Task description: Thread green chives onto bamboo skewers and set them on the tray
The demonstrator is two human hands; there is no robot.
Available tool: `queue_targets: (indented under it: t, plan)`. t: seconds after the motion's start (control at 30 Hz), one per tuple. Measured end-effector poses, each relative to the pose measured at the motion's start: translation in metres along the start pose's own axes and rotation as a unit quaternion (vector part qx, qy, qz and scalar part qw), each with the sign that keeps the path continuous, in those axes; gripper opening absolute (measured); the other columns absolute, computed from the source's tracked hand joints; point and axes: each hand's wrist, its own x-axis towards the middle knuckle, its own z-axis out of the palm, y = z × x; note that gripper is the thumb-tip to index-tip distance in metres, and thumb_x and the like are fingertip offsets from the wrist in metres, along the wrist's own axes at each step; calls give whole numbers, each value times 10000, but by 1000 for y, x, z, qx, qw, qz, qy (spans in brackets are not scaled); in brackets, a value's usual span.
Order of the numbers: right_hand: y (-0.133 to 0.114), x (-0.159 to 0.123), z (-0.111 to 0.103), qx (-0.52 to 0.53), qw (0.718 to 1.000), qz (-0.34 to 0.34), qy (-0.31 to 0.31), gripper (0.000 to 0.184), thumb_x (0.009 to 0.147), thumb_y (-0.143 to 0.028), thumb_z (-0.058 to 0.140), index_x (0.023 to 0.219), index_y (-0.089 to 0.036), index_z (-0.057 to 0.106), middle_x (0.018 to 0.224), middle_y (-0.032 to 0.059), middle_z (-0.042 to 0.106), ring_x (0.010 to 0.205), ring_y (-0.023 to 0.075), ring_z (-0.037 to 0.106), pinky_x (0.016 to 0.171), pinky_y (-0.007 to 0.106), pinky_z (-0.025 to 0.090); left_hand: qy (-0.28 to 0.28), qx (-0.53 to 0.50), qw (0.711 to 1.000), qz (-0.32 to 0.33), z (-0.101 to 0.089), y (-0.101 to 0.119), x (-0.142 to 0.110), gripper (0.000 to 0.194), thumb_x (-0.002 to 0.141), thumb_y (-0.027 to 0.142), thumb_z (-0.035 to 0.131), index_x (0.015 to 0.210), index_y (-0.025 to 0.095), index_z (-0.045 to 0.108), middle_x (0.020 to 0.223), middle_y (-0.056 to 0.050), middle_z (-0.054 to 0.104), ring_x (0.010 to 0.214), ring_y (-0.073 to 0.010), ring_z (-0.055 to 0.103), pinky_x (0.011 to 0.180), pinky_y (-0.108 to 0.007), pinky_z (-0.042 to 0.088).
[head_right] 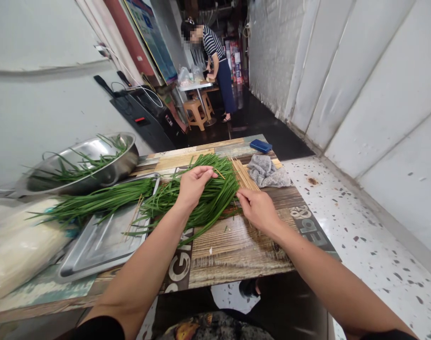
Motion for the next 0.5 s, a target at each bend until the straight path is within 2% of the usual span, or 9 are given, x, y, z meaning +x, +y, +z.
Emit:
queue_targets:
  t: [0.5]
  plan:
    - [0, -1, -1, 4, 1000, 5, 1, 263, 873, -275, 426, 840, -187, 672, 758, 25, 690, 652, 150, 606, 615, 223, 382, 1, 15, 1000, 3, 0, 0, 1, 203, 723, 272, 625, 858, 124, 653, 709, -41, 700, 723, -151, 644, 794, -295, 469]
